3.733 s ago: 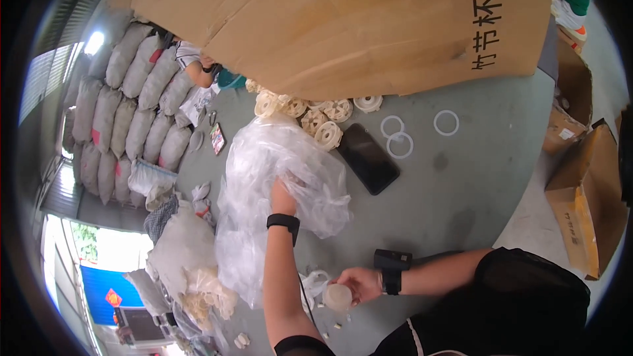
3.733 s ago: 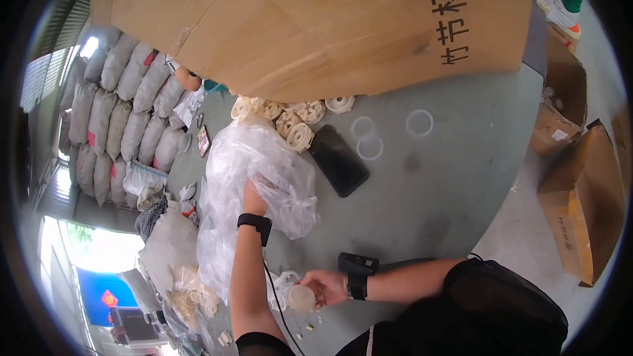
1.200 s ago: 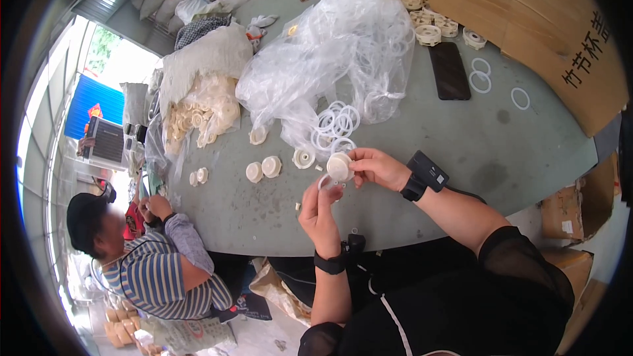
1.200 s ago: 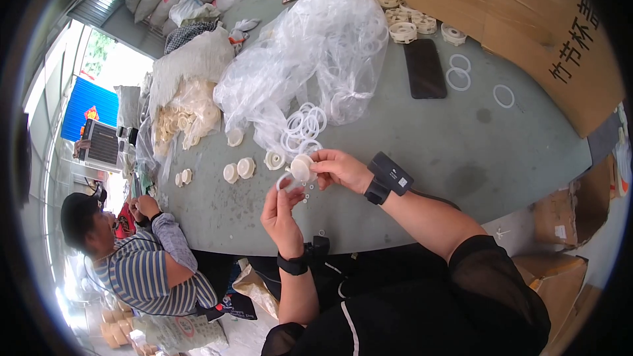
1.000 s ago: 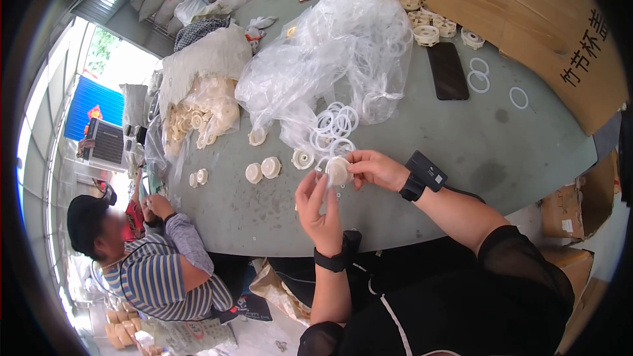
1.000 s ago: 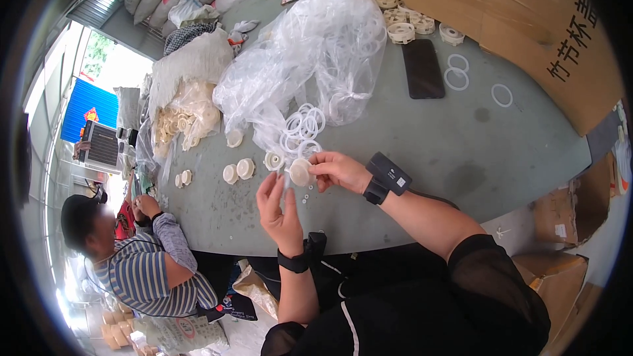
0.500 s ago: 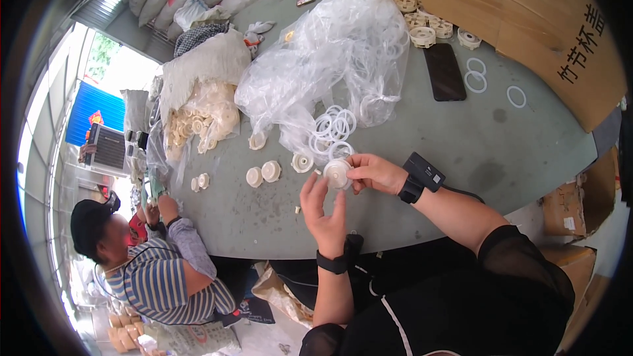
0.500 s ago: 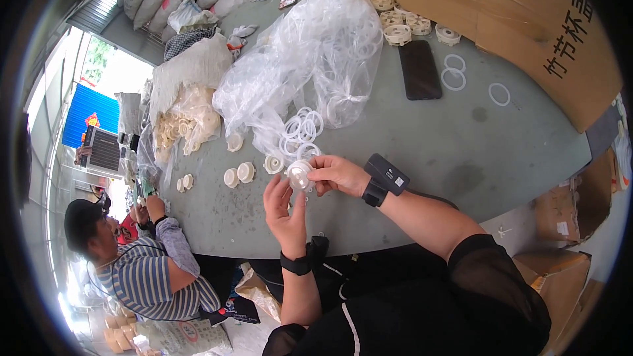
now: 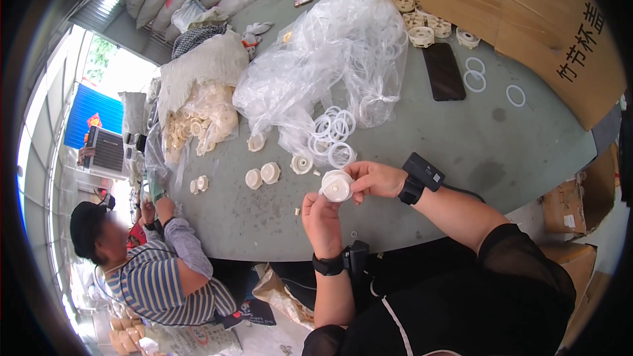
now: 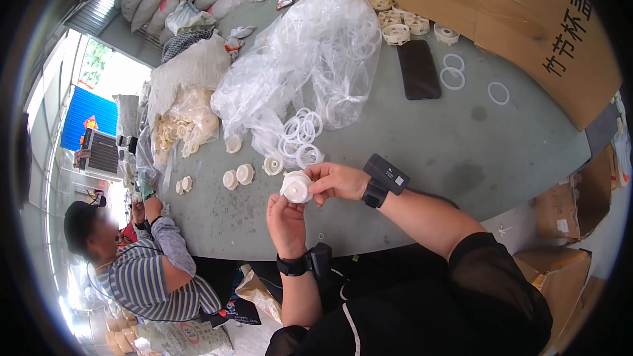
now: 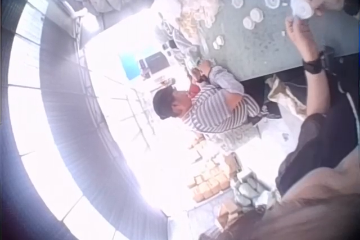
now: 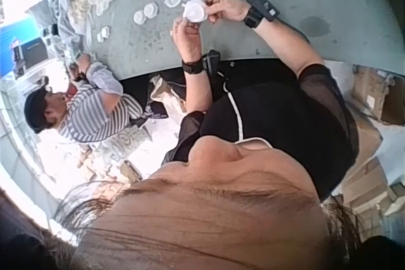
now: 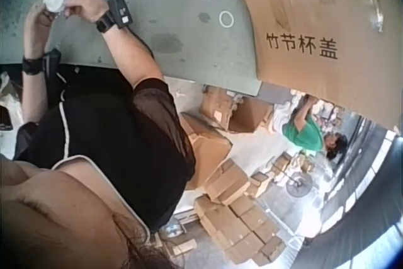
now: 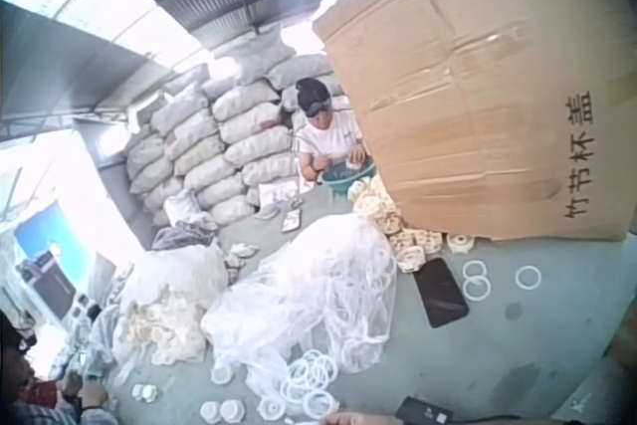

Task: Assembling small plastic/rubber rings and circular components onto a base part.

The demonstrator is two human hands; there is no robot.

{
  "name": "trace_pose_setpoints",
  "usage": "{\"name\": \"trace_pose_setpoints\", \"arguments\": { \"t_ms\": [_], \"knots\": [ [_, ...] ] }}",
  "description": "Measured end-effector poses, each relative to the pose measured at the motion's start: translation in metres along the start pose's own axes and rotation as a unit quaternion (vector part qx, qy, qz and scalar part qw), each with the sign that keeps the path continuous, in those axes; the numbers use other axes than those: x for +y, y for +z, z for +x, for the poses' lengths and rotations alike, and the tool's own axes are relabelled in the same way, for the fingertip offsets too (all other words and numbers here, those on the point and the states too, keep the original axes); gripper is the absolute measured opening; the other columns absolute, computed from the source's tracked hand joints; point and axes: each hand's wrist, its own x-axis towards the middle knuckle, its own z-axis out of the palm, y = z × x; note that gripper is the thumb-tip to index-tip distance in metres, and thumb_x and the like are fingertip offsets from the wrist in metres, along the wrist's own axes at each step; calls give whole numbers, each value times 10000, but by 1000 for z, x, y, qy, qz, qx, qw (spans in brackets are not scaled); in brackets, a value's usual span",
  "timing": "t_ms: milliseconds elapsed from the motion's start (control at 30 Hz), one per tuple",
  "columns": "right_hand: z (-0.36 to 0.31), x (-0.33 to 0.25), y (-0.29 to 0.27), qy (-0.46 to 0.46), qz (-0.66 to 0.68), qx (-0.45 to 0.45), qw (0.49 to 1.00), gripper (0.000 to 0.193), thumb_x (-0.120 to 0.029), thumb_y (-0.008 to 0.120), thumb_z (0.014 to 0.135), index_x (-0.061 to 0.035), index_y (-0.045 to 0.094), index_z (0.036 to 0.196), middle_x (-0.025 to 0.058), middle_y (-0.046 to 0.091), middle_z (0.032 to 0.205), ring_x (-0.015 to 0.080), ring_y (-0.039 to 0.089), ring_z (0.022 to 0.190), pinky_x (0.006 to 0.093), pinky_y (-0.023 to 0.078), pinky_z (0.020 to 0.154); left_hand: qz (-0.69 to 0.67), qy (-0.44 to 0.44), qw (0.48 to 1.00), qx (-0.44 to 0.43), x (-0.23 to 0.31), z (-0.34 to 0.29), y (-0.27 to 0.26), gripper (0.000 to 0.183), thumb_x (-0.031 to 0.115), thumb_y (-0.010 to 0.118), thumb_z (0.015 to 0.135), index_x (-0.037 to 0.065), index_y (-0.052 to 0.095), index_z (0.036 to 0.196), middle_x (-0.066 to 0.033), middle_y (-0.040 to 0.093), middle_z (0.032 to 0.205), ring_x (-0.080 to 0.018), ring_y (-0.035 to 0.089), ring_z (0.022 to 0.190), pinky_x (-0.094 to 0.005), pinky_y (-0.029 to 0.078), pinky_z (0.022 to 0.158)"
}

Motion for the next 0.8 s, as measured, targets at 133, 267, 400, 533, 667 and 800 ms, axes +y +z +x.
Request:
{"name": "trace_pose_setpoints", "arguments": {
  "t_ms": [133,267,400,533,667,800],
  "knots": [
    [-1,0,4,16,-3,-12,1000,171,-77,529,791,-31,533,956,40,581,826,112,554,627,251,450,625,-33,-36,999,16,-1,0,6,160,176,483,837,37,513,911,-65,575,910,-162,554,816,-290,435,709],
    [-3,1,2,39,3,-4,999,167,-135,508,825,-21,535,945,44,583,800,112,555,606,247,457,598,-6,-52,998,20,5,-6,29,199,214,440,869,33,517,899,-68,580,887,-172,558,784,-307,447,651],
    [-3,2,3,67,-54,25,996,212,-228,494,860,-27,561,869,25,579,720,94,548,581,222,452,547,49,-63,995,54,-10,-8,16,223,219,448,896,44,558,812,-26,583,770,-74,535,685,-217,422,595],
    [-2,3,1,90,-109,32,989,251,-269,486,870,-47,581,800,3,570,675,80,536,565,206,440,525,85,-92,991,50,-12,-8,13,244,231,445,901,45,566,800,-19,582,756,-65,533,687,-208,415,595],
    [-2,2,9,79,-67,14,994,177,-204,519,849,-34,567,853,10,570,712,79,535,591,210,437,543,64,-76,994,53,-9,-7,9,317,332,398,913,42,523,883,-62,591,816,-155,566,715,-300,457,618],
    [-1,3,9,49,-60,-38,996,176,-99,563,802,-24,531,958,23,565,826,74,529,650,228,449,604,-3,-90,995,36,-1,-4,7,330,341,374,918,43,513,945,-68,588,911,-159,564,813,-309,447,666]
  ]
}}
